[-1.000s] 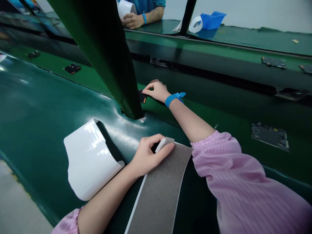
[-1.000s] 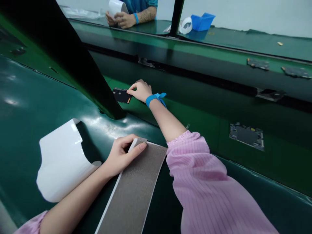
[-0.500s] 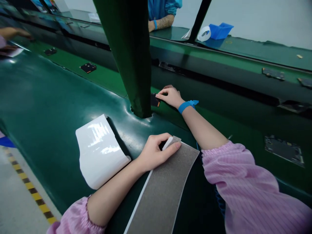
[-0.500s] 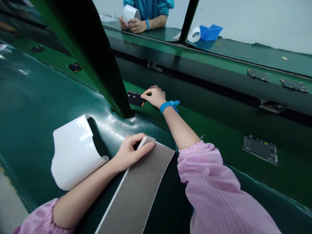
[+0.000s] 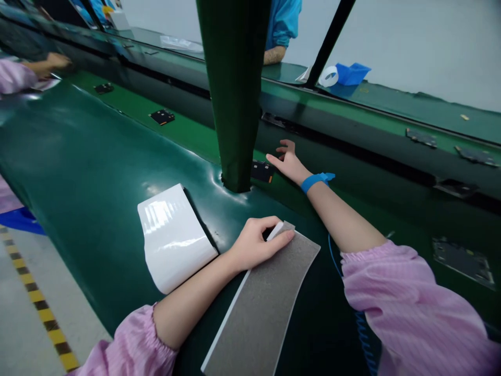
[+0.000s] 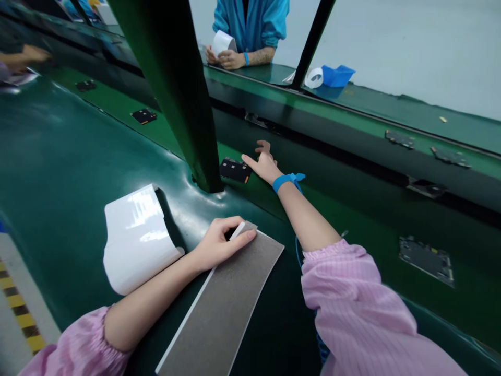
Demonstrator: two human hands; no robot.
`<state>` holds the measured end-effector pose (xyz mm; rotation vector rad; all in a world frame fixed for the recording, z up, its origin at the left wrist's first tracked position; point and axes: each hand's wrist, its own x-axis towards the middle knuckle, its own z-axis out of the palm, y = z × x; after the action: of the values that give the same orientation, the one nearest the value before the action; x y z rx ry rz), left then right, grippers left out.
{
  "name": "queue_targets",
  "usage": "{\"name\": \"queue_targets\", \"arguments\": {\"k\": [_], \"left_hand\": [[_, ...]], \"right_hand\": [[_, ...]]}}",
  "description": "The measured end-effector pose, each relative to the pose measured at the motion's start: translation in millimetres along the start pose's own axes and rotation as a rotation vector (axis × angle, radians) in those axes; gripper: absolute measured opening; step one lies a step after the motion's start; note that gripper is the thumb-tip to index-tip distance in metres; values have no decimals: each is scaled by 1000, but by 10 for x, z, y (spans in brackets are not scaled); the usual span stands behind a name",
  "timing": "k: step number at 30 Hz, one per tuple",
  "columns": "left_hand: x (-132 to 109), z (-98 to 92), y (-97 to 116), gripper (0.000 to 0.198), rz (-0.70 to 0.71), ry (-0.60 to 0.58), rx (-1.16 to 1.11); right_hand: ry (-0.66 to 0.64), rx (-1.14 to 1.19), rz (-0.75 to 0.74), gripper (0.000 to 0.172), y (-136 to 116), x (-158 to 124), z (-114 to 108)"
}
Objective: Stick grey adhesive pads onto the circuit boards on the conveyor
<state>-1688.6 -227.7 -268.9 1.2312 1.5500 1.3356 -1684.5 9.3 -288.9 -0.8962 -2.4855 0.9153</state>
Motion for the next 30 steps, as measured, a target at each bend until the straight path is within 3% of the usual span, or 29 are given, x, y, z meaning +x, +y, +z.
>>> {"name": "queue_targets", "arguments": {"k": [4, 8, 12, 15, 19, 22, 24, 27, 30], "left_hand": [[1, -5, 7, 30, 17, -17, -19], [-4, -15, -4, 31, 14, -16, -17], [-5, -19, -11, 30, 25, -9, -5], [-2, -17, -8, 31, 26, -2, 6], [-1, -16, 5, 32, 30, -18, -3], [-5, -18, 11, 30, 33, -31, -1], [-6, -18, 9, 30, 27, -23, 6], [-7, -18, 2, 30, 19, -12, 17], [-7, -18, -2, 31, 21, -11, 20]], "right_hand": [[-156, -85, -284, 106, -208, -51, 39], [-250, -176, -343, 110, -376, -86, -24], [-84, 33, -342, 118, -284, -249, -277], [102, 211, -321, 120, 13, -547, -491], [208, 238, -177, 106, 487, -967, -758], [244, 223, -123, 78, 593, -1099, -898], [240, 236, -144, 69, 524, -1106, -931], [195, 204, -172, 84, 392, -1122, -921], [104, 127, -169, 98, 421, -1262, -941]]}}
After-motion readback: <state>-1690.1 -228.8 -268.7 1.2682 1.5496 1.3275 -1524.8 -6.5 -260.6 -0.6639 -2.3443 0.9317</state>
